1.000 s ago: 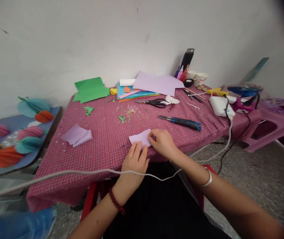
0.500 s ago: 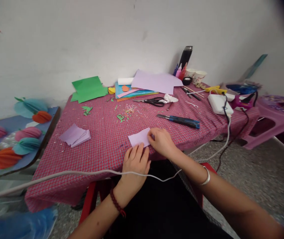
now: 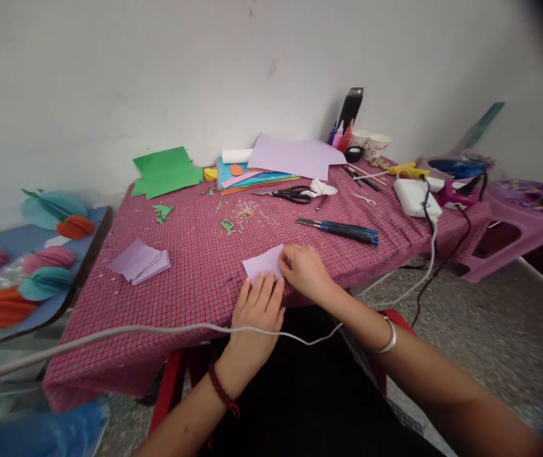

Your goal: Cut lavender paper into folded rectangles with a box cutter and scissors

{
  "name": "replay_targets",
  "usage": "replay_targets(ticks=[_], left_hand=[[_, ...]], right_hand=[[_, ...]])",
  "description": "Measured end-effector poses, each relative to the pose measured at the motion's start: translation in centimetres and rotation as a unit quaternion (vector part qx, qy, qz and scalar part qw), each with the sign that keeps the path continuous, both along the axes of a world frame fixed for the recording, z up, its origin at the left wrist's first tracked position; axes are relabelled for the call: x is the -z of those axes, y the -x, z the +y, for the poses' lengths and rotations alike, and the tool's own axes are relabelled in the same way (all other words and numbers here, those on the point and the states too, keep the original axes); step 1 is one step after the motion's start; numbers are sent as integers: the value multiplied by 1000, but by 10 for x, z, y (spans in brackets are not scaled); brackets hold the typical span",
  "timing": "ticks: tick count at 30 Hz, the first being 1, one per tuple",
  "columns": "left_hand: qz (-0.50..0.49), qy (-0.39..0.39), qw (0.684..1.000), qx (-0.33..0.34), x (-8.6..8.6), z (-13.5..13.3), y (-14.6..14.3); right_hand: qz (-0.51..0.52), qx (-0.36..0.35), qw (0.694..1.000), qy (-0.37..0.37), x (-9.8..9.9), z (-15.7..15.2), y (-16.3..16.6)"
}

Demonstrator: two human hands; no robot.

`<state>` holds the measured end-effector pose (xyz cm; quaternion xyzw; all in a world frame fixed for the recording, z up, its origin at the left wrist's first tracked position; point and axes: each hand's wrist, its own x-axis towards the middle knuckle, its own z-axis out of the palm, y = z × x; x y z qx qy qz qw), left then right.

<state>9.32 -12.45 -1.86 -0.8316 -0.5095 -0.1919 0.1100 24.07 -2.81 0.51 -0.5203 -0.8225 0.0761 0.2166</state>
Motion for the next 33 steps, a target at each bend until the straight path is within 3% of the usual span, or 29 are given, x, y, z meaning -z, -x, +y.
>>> replay_targets(ticks=[14, 19, 23, 26, 28, 30, 33], left_hand=[[-10, -11, 1000, -1, 4, 3, -2], [-17, 46, 999, -7, -20, 9, -4], [-7, 133, 990, 43, -46, 33, 5], [-12, 193, 976, 103, -54, 64, 14], [-23, 220, 969, 114, -55, 82, 16], [-30, 230, 967, 106, -52, 94, 13], [-10, 210, 974, 83, -46, 98, 3]], right_hand=[[5, 6, 1000, -8, 1, 0, 0], [10, 9, 1000, 0, 1, -1, 2], [40, -7, 999, 11, 0, 1, 0], [86, -6, 996, 10, -7, 10, -21], [85, 37, 995, -29, -13, 20, -49], [27, 89, 993, -70, -17, 29, -82], [-67, 138, 987, -57, -17, 38, -127]])
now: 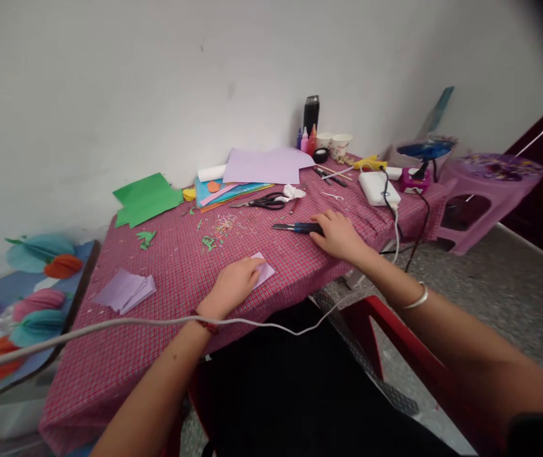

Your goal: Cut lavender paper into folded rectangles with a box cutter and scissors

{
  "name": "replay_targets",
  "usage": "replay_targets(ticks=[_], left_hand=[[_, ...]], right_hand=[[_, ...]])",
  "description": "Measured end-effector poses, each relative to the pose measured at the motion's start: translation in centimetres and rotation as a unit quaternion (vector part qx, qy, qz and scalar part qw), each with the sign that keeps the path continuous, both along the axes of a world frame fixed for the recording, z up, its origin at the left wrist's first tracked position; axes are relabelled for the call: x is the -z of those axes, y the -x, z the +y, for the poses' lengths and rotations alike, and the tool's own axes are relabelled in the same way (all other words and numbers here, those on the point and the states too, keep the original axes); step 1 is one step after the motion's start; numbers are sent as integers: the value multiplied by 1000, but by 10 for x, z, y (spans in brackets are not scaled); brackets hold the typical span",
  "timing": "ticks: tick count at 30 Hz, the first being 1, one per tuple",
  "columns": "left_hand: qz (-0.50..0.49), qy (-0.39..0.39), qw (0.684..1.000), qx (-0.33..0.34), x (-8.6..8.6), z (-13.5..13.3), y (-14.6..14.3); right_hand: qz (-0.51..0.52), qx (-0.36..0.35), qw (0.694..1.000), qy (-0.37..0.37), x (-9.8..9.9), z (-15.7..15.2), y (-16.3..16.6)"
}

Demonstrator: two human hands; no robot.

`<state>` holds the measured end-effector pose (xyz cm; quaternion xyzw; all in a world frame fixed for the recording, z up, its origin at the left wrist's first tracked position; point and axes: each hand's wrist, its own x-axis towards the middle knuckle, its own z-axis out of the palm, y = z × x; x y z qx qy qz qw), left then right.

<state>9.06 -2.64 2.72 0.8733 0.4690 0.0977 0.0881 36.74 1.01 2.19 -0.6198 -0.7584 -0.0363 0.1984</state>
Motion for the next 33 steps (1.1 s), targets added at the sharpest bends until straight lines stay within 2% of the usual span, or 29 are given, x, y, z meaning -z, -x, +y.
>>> replay_targets(ticks=[3, 9, 15, 17, 21, 27, 33], left_hand=[[24, -50, 998, -29, 8, -5, -8], [76, -81, 992, -52, 16, -8, -13], [141, -53, 983, -103, 5, -11, -24], [148, -48, 982, -110, 1, -13, -26], [151, -49, 979, -127, 1, -13, -24], [155, -30, 974, -166, 6, -8, -23], [108, -49, 986, -118, 11, -7, -19]], right_hand=[[-33, -14, 999, 33, 7, 4, -23], [-14, -38, 998, 38, 17, 12, -28], [73, -190, 977, 59, 15, -4, -44], [83, -218, 970, 66, 15, -14, -50], [95, -230, 966, 65, 15, -25, -56], [84, -247, 963, 62, 14, -25, -53], [77, -270, 959, 50, 13, -21, -44]])
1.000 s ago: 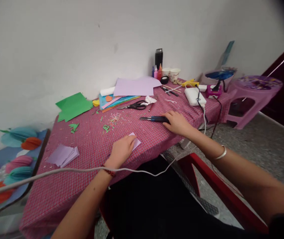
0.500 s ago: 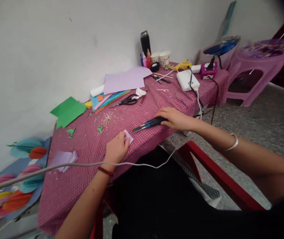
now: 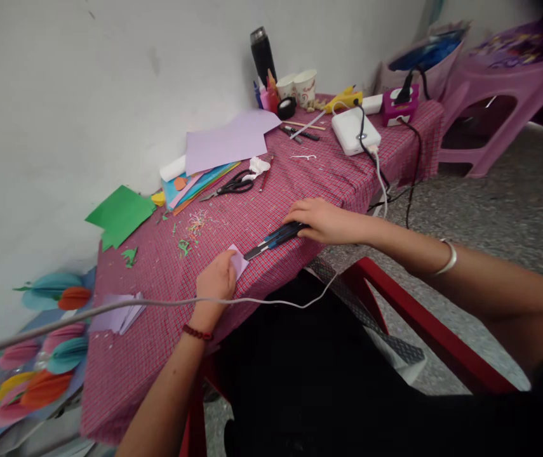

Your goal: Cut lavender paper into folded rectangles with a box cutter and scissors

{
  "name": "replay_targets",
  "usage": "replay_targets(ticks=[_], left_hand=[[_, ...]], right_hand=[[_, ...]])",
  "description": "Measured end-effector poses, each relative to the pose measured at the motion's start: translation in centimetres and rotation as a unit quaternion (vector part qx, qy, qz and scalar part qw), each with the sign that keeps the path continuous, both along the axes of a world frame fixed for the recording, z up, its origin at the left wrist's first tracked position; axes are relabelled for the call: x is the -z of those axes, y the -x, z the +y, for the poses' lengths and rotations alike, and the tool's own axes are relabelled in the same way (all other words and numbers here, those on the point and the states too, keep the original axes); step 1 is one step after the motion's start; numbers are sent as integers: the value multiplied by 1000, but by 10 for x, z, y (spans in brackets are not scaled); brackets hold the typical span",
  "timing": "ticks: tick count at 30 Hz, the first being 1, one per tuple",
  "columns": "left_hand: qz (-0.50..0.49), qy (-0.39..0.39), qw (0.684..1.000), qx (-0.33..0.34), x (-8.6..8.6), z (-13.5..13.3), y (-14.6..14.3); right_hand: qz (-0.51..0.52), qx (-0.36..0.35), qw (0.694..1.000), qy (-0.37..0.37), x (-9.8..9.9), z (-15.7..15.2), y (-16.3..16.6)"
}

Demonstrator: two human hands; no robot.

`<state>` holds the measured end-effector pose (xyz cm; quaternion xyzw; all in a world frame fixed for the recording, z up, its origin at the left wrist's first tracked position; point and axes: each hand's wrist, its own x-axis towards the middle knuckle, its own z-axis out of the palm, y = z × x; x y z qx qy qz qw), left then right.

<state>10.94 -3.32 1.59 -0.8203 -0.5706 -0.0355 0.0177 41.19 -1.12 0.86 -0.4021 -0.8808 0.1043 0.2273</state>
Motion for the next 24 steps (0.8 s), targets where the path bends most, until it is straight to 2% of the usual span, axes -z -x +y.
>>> replay_targets(ticks=[5, 12, 16, 19, 24], left_hand=[[-24, -7, 999, 42, 4, 1, 5], [-58, 6, 997, 52, 5, 3, 9], [-64, 6, 997, 51, 5, 2, 9], [-68, -3, 996, 52, 4, -1, 8], [-58, 4, 997, 53, 2, -4, 6]], right_hand=[[-3, -39, 999, 7, -2, 10, 10], [11, -124, 992, 32, -5, 31, 24], [31, -158, 986, 46, -5, 29, 22], [44, -160, 985, 46, -5, 18, 15], [45, -122, 991, 43, -5, 3, 12]])
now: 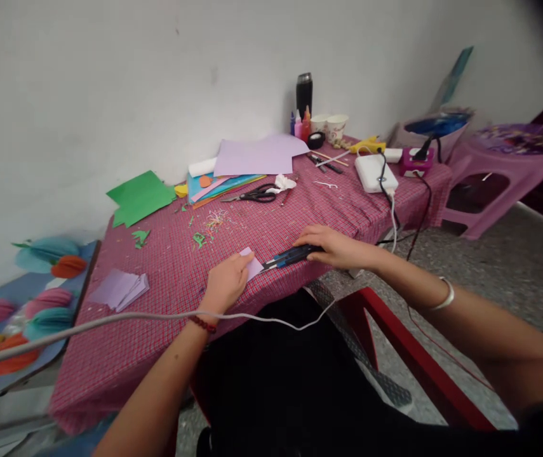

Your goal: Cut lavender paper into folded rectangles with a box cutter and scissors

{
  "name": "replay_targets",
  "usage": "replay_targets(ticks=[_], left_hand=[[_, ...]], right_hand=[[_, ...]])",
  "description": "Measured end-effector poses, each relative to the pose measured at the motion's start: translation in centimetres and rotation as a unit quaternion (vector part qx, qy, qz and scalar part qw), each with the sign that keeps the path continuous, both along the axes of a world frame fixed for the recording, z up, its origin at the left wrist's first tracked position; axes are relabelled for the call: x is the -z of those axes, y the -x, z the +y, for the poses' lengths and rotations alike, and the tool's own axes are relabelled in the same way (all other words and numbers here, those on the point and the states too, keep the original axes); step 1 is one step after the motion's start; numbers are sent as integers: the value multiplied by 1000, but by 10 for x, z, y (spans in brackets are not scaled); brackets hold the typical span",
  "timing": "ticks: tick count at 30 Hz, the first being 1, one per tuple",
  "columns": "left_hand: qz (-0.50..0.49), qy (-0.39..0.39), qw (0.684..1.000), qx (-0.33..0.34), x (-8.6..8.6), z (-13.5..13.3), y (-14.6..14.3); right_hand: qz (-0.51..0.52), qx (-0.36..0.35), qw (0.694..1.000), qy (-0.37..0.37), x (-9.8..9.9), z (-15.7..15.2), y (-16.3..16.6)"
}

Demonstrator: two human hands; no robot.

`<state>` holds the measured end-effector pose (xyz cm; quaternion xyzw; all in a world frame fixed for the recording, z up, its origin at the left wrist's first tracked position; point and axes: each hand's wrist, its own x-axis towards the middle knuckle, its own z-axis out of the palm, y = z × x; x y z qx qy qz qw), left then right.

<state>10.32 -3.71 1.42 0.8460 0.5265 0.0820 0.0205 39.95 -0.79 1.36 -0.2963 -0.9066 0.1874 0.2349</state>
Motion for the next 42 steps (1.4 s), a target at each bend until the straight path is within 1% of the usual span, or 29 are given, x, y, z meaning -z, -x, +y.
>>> replay_targets(ticks=[7, 16, 19, 22, 24, 25, 29, 31, 37, 42], left_hand=[[-7, 16, 1000, 12, -3, 1, 3], [-27, 13, 999, 17, 2, 2, 7], [-27, 12, 998, 46, -5, 10, 12], [3, -22, 997, 69, -10, 22, 18], [12, -39, 996, 81, -8, 28, 22], [11, -36, 996, 84, -5, 31, 23], [17, -1, 998, 58, 9, 38, 25], [25, 7, 998, 56, 13, 39, 25], [38, 1, 998, 50, 8, 36, 24], [28, -5, 998, 48, 8, 34, 23]], right_hand=[[1, -10, 1000, 8, -2, 3, 18], [8, -16, 1000, 21, -3, -2, 12], [5, -18, 1000, 16, -2, -2, 13], [1, -13, 1000, 21, -3, -3, 13], [-5, -7, 1000, 26, -3, -4, 12], [-8, -5, 1000, 27, -4, -5, 12], [-18, -11, 999, 33, -5, -3, 13], [-18, -15, 999, 32, -5, 0, 17], [-17, -22, 999, 25, -5, 3, 31], [-15, -16, 999, 39, -5, -3, 24]])
